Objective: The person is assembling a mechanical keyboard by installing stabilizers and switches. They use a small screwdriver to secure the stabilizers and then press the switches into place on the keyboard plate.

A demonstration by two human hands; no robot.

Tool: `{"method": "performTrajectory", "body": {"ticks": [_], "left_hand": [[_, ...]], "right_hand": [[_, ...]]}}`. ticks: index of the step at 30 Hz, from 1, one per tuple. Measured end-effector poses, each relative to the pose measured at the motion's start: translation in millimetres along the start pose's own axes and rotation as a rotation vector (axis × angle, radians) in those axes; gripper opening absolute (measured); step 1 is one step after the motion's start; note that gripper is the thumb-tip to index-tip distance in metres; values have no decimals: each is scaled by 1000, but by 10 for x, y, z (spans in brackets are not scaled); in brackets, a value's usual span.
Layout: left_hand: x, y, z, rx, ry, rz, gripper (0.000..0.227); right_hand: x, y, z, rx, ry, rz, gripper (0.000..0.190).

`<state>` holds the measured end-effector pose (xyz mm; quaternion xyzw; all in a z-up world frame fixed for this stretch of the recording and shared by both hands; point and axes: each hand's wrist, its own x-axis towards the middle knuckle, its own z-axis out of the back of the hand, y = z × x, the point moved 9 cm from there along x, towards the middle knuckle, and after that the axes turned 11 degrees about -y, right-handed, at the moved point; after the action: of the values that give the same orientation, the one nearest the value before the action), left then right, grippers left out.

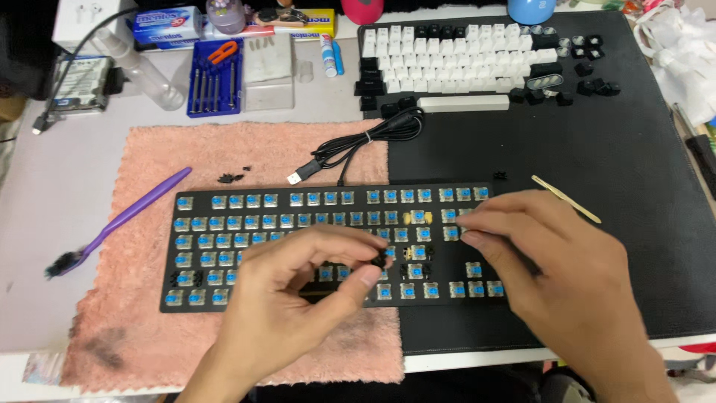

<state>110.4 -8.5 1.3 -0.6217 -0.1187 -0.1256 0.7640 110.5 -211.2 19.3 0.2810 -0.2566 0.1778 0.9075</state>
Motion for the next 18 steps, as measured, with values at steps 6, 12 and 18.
{"method": "performTrajectory", "body": {"ticks": [6,12,18], "left_hand": [[27,34,30,75,-33,-34,8],[56,95,63,170,-79,-5,10],[111,46,-28,209,-25,-137,14]], "right_hand": [[-125,-945,162,-250,206,-330,10],[-459,-1330,106,-183,197,-383,21],[-588,-1380,74,-197,215,-394,7]]}}
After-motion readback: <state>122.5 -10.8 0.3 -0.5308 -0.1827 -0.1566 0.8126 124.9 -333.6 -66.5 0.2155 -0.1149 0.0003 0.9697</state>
